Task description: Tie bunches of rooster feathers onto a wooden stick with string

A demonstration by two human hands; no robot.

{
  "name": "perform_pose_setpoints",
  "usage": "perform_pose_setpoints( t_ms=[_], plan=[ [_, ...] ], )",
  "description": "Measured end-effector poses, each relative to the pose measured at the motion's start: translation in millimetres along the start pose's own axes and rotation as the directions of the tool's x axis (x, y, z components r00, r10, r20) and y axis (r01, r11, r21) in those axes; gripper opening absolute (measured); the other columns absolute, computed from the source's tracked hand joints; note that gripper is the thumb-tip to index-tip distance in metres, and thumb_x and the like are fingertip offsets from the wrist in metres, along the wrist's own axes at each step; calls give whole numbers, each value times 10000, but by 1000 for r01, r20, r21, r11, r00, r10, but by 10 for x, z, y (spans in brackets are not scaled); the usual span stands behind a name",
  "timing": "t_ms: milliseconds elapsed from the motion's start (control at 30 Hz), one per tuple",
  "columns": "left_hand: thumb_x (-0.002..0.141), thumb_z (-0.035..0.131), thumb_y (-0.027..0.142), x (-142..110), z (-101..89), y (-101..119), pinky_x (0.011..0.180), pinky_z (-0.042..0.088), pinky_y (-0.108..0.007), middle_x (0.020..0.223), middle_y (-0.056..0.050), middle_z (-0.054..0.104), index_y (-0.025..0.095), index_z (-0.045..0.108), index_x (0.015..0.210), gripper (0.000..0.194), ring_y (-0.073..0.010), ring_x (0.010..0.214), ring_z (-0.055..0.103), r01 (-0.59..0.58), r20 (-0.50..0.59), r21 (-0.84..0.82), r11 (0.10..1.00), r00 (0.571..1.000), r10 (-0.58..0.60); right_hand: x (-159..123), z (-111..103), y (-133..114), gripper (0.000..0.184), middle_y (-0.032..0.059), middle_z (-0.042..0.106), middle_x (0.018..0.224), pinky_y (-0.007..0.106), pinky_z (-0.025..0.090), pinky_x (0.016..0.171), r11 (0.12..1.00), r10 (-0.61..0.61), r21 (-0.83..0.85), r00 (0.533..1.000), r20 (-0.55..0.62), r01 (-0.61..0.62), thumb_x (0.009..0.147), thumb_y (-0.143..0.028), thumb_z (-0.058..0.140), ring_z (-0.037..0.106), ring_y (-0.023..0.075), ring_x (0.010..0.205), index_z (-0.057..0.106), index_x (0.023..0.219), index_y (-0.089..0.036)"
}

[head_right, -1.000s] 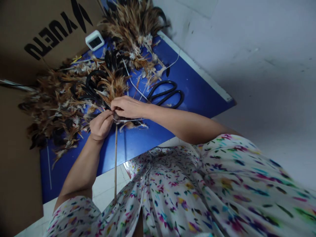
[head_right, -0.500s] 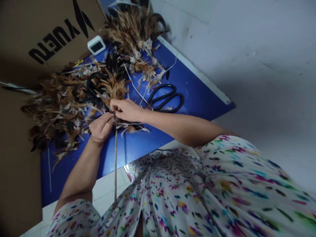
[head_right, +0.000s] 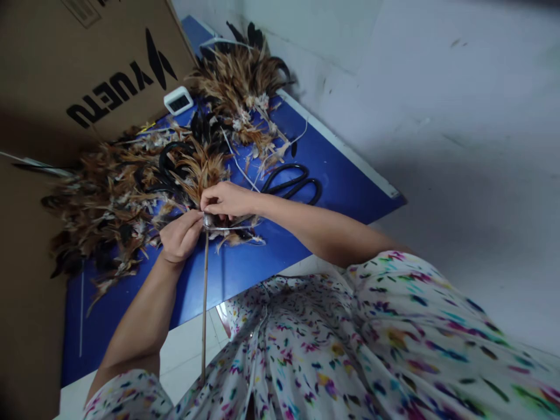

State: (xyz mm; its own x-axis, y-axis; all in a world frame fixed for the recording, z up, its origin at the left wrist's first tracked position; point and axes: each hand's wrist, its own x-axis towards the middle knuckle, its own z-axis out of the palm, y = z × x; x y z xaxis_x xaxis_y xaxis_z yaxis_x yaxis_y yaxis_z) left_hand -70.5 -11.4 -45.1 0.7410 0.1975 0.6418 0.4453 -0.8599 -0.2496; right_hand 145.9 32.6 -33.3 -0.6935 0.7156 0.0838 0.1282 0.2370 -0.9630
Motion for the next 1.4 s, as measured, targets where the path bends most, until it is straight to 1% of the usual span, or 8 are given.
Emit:
perform_pose_setpoints(
  t_ms=[267,467,700,800,933,1067,1233,1400],
  plan=[
    [824,610,66,-2,8,2,854,596,-330,1007,-148,732,120,687,1015,213,-248,1033,692,-3,-51,-34,999,999,1,38,-67,-59,77,-47,576,624,179,421,461,999,39,-30,994,101,-36,817,-132,514,571,75,503,573,868,-130],
    [863,560,96,-31,43,-8,873,590,-337,1015,-142,732,123,685,1017,200,-231,1016,697,40,-37,-41,998,998,-42,55,-11,-57,84,-40,558,666,208,356,587,928,-156,-340,988,10,150,726,-97,544,475,69,590,571,796,-136],
    [896,539,145,-58,110,2,863,576,-289,1061,-141,720,129,669,990,162,-196,1021,690,184,3,-50,982,983,-184,-10,75,-59,91,6,548,783,247,331,651,811,-237,-562,970,-63,162,789,-145,471,458,112,675,532,857,-154],
    [909,529,169,-24,145,33,847,572,-273,1034,-121,726,137,667,934,143,-172,985,694,228,20,-34,973,974,-228,-82,113,-114,147,45,584,861,270,321,658,722,-211,-683,975,-69,108,871,-178,411,498,141,717,535,944,-147],
    [891,556,157,52,183,64,793,568,-238,963,-94,738,146,643,868,90,-147,912,702,220,-10,21,975,976,-219,-130,162,-164,232,99,608,980,295,250,576,514,-139,-858,989,-59,22,939,-240,360,520,162,673,532,1053,-134],
    [886,566,168,95,214,81,718,555,-212,889,-76,747,158,614,782,115,-132,828,712,284,-32,8,959,958,-284,-125,199,-110,300,123,600,1004,311,199,528,340,-170,-940,985,-33,27,974,-265,286,533,170,638,525,1094,-128],
    [843,629,183,135,236,131,702,542,-220,894,-58,753,159,608,775,75,-130,797,713,471,-90,-193,861,865,-493,-113,215,-53,327,122,592,957,314,197,512,279,-209,-960,977,-32,28,979,-235,237,533,171,629,524,1085,-119],
    [816,664,280,180,244,192,648,530,-226,870,-37,745,174,608,732,146,-127,747,691,696,12,-437,570,638,-770,-114,226,-74,359,121,587,968,300,211,508,296,-187,-955,980,-63,-5,995,-293,219,524,164,622,518,1086,-117]
  ],
)
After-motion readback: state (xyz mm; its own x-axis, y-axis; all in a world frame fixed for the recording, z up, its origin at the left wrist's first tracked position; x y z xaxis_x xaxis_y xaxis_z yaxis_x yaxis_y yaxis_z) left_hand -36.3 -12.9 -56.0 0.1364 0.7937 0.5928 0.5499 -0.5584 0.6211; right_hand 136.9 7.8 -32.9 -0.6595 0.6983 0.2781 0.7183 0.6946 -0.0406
